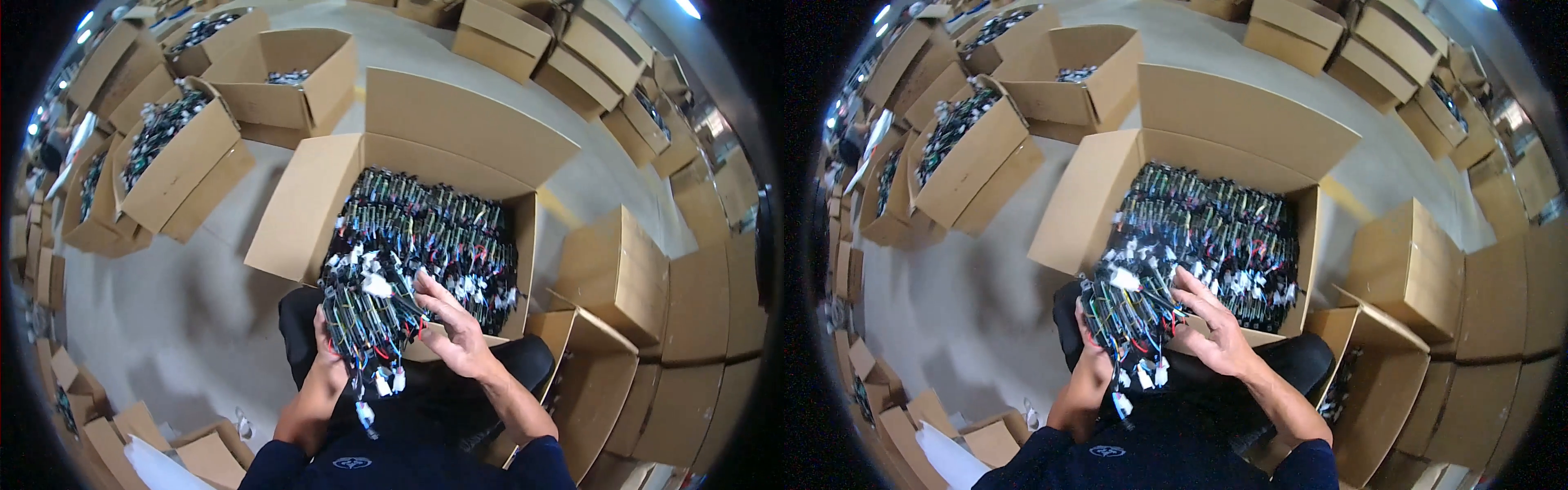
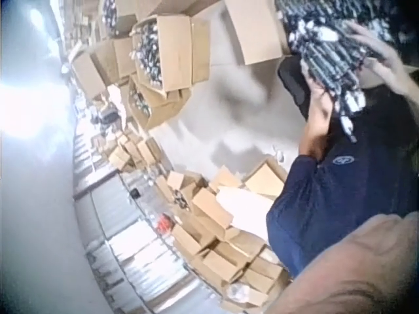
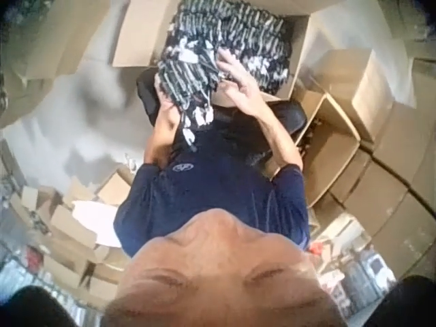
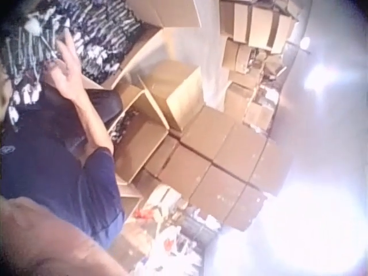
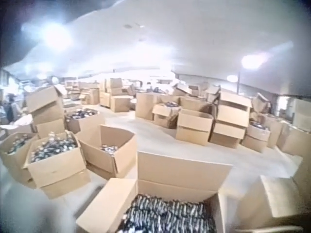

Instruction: The person takes circuit board assemblies with wire harnesses from cardboard boxes, bundles them together by hand, and arranges them in rows inside a large cardboard box.

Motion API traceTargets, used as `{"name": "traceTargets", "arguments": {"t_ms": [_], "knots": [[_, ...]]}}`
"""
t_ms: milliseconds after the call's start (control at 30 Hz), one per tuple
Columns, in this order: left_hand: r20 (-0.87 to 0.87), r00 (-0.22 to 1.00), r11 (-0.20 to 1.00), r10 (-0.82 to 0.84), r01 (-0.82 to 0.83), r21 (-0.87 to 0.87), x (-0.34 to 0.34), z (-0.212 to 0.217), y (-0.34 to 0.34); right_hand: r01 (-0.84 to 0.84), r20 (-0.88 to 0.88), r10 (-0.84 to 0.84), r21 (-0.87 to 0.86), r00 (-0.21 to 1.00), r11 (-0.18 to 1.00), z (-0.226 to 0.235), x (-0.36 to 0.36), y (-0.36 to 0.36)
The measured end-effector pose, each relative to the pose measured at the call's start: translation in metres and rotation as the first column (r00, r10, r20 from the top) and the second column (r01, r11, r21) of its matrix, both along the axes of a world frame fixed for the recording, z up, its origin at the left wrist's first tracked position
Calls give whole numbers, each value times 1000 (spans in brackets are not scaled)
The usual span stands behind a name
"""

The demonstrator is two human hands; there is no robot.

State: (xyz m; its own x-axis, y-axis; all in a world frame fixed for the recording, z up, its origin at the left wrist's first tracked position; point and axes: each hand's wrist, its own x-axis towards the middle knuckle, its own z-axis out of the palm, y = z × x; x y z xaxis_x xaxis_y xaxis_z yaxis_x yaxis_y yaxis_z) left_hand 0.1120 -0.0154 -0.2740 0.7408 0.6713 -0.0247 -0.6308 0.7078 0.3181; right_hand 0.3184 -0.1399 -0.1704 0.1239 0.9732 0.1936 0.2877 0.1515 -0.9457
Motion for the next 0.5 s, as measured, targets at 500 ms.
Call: {"name": "traceTargets", "arguments": {"t_ms": [500], "knots": [[-190,981,997,46,-56,-50,-18,-24,1,-41,-182,79,203,980,978,12,-12,-18]]}}
